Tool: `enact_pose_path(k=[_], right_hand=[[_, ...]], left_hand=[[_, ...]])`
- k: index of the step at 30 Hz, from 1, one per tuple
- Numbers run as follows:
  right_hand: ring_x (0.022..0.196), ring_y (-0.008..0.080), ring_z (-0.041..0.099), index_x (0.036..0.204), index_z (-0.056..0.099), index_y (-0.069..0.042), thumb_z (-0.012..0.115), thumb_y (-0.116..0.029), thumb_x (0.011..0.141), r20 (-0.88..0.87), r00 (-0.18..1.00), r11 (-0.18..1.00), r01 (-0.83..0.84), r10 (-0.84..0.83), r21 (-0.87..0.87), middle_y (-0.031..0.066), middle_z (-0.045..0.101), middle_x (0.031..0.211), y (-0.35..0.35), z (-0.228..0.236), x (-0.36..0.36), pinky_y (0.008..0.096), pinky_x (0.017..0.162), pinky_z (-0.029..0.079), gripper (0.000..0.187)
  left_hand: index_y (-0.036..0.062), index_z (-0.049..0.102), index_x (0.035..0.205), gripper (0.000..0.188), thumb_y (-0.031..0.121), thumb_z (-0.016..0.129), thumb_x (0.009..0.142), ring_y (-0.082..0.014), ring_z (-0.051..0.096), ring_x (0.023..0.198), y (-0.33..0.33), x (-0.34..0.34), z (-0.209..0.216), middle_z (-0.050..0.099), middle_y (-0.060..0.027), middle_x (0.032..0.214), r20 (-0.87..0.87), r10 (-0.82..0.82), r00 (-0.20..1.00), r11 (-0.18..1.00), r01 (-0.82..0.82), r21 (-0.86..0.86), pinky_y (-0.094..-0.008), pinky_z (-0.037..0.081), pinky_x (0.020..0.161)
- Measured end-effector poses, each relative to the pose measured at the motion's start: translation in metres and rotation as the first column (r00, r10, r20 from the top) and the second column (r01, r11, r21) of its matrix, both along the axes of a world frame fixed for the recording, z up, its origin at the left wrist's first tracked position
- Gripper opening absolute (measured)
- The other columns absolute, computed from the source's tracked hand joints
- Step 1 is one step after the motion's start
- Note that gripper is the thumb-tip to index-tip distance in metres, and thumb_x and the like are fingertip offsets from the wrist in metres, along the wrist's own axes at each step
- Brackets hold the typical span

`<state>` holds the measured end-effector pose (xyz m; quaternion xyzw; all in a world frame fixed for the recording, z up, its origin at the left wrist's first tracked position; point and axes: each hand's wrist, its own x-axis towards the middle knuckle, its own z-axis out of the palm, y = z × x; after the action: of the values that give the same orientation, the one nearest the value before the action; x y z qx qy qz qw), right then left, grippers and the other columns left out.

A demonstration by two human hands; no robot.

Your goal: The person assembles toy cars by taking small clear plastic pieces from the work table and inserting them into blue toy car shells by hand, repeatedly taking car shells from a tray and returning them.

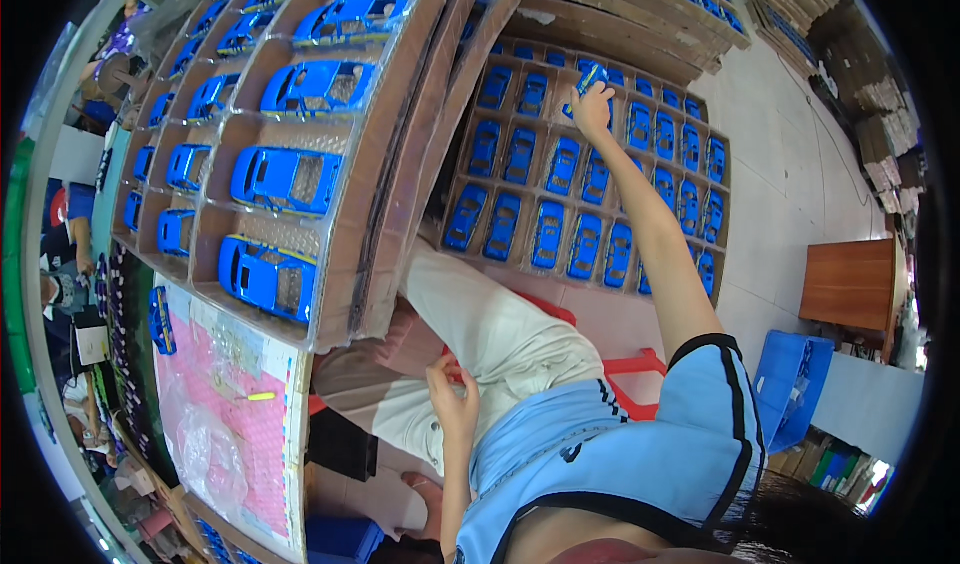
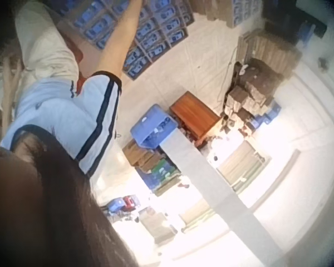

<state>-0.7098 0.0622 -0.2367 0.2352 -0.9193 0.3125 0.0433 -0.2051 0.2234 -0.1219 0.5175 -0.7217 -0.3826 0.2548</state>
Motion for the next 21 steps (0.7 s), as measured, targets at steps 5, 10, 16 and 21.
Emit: enact_pose_path(k=[5,10,16,21], right_hand=[[0.091,0.0451,0.056,0.114,0.037,-0.002,0.061,-0.039,0.08,0.071,0.996,0.972,-0.073,0.059,0.224,0.0311,0.04,0.113,-0.011,-0.034,-0.025,0.0484,0.076,0.049,0.056],[0.095,0.0448,0.055,0.119,0.039,-0.007,0.063,-0.04,0.078,0.218,0.976,0.956,-0.09,0.028,0.279,0.0284,0.041,0.115,-0.021,-0.047,-0.005,0.0462,0.08,0.048,0.057],[0.094,0.0376,0.057,0.112,0.043,0.005,0.061,-0.035,0.077,0.183,0.981,0.991,0.089,-0.07,-0.1,0.0271,0.052,0.105,0.006,-0.047,-0.024,0.046,0.078,0.049,0.056],[0.104,0.0386,0.051,0.119,0.031,0.013,0.057,-0.024,0.079,0.838,0.268,0.481,0.718,0.475,-0.502,0.0269,0.048,0.113,0.037,-0.033,-0.043,0.043,0.086,0.047,0.059]], left_hand=[[-0.0033,0.05,0.103,0.028,-0.003,0.056,0.076,-0.0233,0.052,0.068,-0.003,-0.006,-0.002,0.049,-0.015,0.088,0.041,-0.079,0.996,0.996,0.08,-0.041,-0.0321,0.045,0.062],[-0.0025,0.051,0.099,0.024,-0.003,0.055,0.075,-0.0245,0.053,0.069,-0.003,-0.008,0.001,0.05,-0.0154,0.09,0.041,-0.076,0.996,0.997,0.076,-0.009,-0.0328,0.045,0.062],[-0.0022,0.051,0.096,0.021,-0.004,0.054,0.075,-0.0263,0.053,0.07,-0.009,-0.01,0.003,0.051,-0.0158,0.091,0.039,-0.083,0.996,0.995,0.085,-0.06,-0.0342,0.045,0.064],[-0.0014,0.052,0.093,0.016,-0.002,0.056,0.077,-0.0252,0.052,0.074,-0.011,-0.009,0.003,0.053,-0.0139,0.089,0.011,-0.048,0.999,0.999,0.048,-0.01,-0.0328,0.042,0.064]])
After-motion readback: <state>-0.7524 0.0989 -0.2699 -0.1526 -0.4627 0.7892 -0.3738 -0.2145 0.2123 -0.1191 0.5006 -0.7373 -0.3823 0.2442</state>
